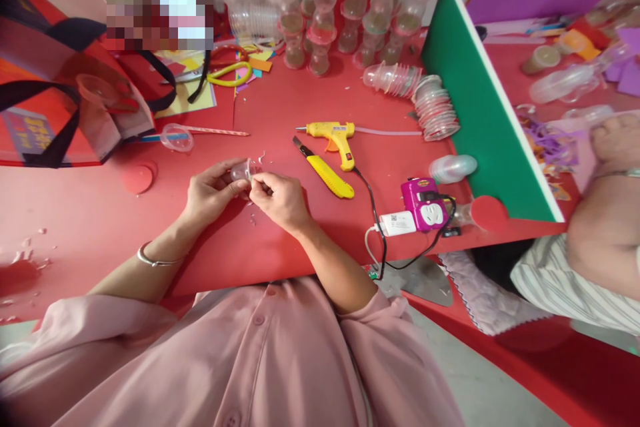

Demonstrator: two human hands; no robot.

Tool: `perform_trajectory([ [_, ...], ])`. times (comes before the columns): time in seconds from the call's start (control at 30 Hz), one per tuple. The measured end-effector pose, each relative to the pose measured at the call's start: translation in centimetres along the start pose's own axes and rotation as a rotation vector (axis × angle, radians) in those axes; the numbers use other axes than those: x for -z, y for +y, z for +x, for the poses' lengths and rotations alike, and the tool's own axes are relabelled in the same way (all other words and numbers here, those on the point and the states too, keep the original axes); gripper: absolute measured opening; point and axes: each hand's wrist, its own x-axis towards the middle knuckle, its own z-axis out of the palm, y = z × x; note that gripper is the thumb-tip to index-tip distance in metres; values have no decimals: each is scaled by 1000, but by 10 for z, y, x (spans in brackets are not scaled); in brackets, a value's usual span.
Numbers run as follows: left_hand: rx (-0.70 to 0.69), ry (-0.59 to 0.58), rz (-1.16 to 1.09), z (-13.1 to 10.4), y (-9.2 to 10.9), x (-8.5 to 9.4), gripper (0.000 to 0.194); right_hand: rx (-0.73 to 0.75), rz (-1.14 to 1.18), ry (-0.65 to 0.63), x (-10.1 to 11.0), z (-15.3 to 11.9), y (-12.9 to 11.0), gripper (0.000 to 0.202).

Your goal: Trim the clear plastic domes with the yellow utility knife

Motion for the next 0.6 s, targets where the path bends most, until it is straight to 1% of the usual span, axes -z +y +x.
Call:
perform_trajectory([
  [0.1,-37,-33,-70,3,-1,1,61,-97,171,-67,1,0,0,28],
  [0.17,-80,-34,-103,5,-3,3,59,-146,285,-109,2,1,0,33],
  [0.2,-108,-30,-122,6,-4,3,58,-171,331,-107,2,2,0,36],
  [0.27,-180,-19,-150,7,-7,4,55,-226,382,-62,4,4,0,38],
  [0.33,-274,-9,-138,7,-9,3,54,-273,355,-31,5,6,-2,41],
  [0.37,-325,-4,-112,6,-10,3,54,-283,316,-38,5,7,-3,45],
  [0.47,-460,16,-5,3,-10,0,48,-266,228,-130,6,10,-6,49],
  [0.53,-489,7,38,0,-8,0,44,-256,254,-153,5,11,-4,46],
  [0.6,-450,-54,20,-1,-8,1,44,-274,296,-121,4,12,-1,41],
])
